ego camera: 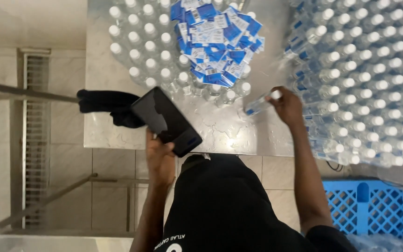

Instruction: The person picks up a water bottle from a large group on a metal table, takes a blue and white label from a pile, and applies it to the bottle. They repeat this process for several bottles, placing the labeled bottles back into the group.

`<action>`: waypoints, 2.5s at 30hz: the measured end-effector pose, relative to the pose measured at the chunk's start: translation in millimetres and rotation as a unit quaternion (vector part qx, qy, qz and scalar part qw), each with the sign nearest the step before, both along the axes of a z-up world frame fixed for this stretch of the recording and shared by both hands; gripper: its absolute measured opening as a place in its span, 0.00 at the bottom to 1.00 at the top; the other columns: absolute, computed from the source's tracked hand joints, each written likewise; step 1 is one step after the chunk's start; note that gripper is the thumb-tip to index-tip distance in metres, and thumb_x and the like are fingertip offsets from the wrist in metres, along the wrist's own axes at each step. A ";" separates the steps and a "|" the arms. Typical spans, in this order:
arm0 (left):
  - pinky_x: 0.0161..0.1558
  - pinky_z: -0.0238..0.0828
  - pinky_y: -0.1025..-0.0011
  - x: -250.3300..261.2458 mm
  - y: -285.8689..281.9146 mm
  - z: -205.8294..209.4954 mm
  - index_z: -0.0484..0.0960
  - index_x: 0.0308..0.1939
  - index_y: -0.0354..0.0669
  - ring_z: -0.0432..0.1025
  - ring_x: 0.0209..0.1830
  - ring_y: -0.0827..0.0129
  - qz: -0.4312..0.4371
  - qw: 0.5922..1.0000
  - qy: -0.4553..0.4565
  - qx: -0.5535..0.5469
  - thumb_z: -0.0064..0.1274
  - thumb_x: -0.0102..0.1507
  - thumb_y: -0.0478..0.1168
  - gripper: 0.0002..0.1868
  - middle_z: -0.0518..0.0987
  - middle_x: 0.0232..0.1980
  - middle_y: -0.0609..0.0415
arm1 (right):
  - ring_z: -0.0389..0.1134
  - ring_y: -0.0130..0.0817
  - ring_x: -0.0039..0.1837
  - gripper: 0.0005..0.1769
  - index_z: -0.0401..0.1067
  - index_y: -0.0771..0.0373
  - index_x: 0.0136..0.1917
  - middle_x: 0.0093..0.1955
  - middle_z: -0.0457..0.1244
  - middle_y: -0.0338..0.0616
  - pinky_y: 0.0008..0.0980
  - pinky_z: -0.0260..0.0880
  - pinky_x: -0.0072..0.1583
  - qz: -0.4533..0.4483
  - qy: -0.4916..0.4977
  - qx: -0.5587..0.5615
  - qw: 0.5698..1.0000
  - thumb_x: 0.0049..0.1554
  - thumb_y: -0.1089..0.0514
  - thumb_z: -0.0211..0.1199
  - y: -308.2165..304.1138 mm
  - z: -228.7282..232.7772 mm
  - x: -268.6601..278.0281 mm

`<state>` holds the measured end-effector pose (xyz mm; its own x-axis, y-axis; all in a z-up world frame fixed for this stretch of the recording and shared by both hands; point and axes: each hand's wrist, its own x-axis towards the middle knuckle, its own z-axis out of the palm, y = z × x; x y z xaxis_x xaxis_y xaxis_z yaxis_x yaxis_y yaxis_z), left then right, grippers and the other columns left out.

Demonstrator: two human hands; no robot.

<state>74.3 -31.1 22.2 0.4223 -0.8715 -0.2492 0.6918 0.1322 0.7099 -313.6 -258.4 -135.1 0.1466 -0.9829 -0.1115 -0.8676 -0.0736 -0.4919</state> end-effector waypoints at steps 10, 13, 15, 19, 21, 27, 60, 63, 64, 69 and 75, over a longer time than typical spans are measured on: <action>0.71 0.69 0.62 -56.6 -27.6 3.9 0.51 0.82 0.42 0.71 0.72 0.59 -0.089 0.995 -0.034 -0.043 0.59 0.63 0.26 0.47 0.75 0.71 0.43 | 0.74 0.47 0.47 0.15 0.79 0.58 0.66 0.53 0.70 0.50 0.50 0.65 0.40 0.052 0.080 -0.164 0.982 0.70 0.53 0.75 -131.6 12.7 -70.0; 0.65 0.74 0.63 -71.1 -34.5 3.9 0.55 0.77 0.44 0.75 0.63 0.64 -0.065 0.996 -0.059 0.016 0.63 0.64 0.28 0.42 0.77 0.59 0.47 | 0.72 0.58 0.47 0.14 0.77 0.59 0.68 0.55 0.69 0.55 0.57 0.66 0.39 0.036 0.096 -0.166 0.981 0.71 0.55 0.69 -147.6 5.6 -74.3; 0.63 0.73 0.67 -77.8 -40.9 5.1 0.56 0.78 0.45 0.75 0.63 0.64 -0.052 0.996 -0.067 0.033 0.63 0.64 0.27 0.43 0.80 0.61 0.46 | 0.68 0.68 0.56 0.18 0.76 0.65 0.70 0.56 0.68 0.64 0.66 0.66 0.39 0.020 0.124 -0.182 0.975 0.69 0.57 0.68 -151.0 7.5 -74.6; 0.65 0.74 0.67 -87.0 -42.2 -1.1 0.55 0.78 0.44 0.76 0.63 0.65 -0.044 0.998 -0.050 0.004 0.63 0.64 0.28 0.43 0.79 0.60 0.48 | 0.61 0.71 0.69 0.27 0.68 0.71 0.78 0.68 0.65 0.71 0.70 0.68 0.54 -0.020 0.105 -0.157 0.982 0.70 0.60 0.70 -143.1 16.1 -64.2; 0.69 0.69 0.63 -90.2 -37.6 -6.1 0.55 0.81 0.44 0.71 0.69 0.55 0.001 0.997 0.035 -0.063 0.60 0.57 0.20 0.51 0.74 0.71 0.41 | 0.57 0.65 0.67 0.37 0.70 0.72 0.77 0.69 0.57 0.68 0.63 0.66 0.61 -0.006 0.145 -0.211 0.967 0.62 0.58 0.82 -120.9 34.4 -45.8; 0.63 0.77 0.60 -66.2 6.7 -80.2 0.61 0.75 0.45 0.77 0.64 0.58 0.070 0.997 -0.013 -0.016 0.53 0.56 0.22 0.42 0.79 0.68 0.45 | 0.62 0.59 0.66 0.36 0.71 0.65 0.74 0.69 0.61 0.58 0.48 0.70 0.63 0.125 -0.298 -0.009 0.946 0.53 0.72 0.75 -41.2 10.6 26.2; 0.71 0.74 0.52 -16.4 -12.4 11.1 0.66 0.74 0.46 0.74 0.72 0.56 -0.022 0.992 -0.072 -0.099 0.59 0.64 0.27 0.35 0.80 0.68 0.47 | 0.47 0.55 0.86 0.49 0.44 0.59 0.89 0.83 0.46 0.56 0.60 0.52 0.82 -0.003 -0.376 -0.063 0.925 0.69 0.39 0.66 56.6 18.1 32.7; 0.70 0.75 0.52 -7.4 -5.0 5.1 0.66 0.76 0.42 0.75 0.71 0.56 -0.016 0.992 -0.096 -0.083 0.58 0.65 0.26 0.35 0.80 0.68 0.44 | 0.55 0.50 0.79 0.34 0.58 0.61 0.83 0.78 0.51 0.50 0.51 0.63 0.77 0.010 -0.358 -0.136 0.924 0.74 0.45 0.65 29.7 36.4 42.1; 0.70 0.75 0.52 -5.8 -0.7 4.6 0.66 0.76 0.42 0.75 0.71 0.56 -0.018 0.992 -0.094 -0.082 0.58 0.65 0.26 0.35 0.80 0.68 0.44 | 0.55 0.50 0.79 0.34 0.58 0.61 0.83 0.78 0.51 0.50 0.51 0.63 0.77 0.008 -0.356 -0.135 0.924 0.74 0.45 0.65 28.8 46.4 51.8; 0.68 0.76 0.53 -0.6 8.9 2.5 0.66 0.77 0.39 0.75 0.70 0.55 -0.005 0.993 -0.101 -0.066 0.58 0.66 0.26 0.35 0.81 0.68 0.41 | 0.58 0.53 0.75 0.29 0.65 0.63 0.78 0.75 0.53 0.52 0.54 0.67 0.72 0.035 -0.375 -0.171 0.910 0.74 0.44 0.65 27.1 75.4 97.5; 0.63 0.79 0.57 3.2 13.2 27.7 0.71 0.69 0.40 0.79 0.65 0.59 0.001 0.995 -0.078 -0.058 0.66 0.62 0.26 0.33 0.84 0.61 0.42 | 0.56 0.49 0.76 0.24 0.68 0.63 0.75 0.73 0.52 0.49 0.52 0.65 0.74 0.041 -0.366 -0.112 0.923 0.73 0.47 0.65 68.4 88.0 123.4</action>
<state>77.5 -17.9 49.9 0.4497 -0.8898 -0.0778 0.5740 0.2212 0.7884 -190.1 -190.0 -47.2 0.1774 -0.9513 0.2519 -0.2952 -0.2957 -0.9085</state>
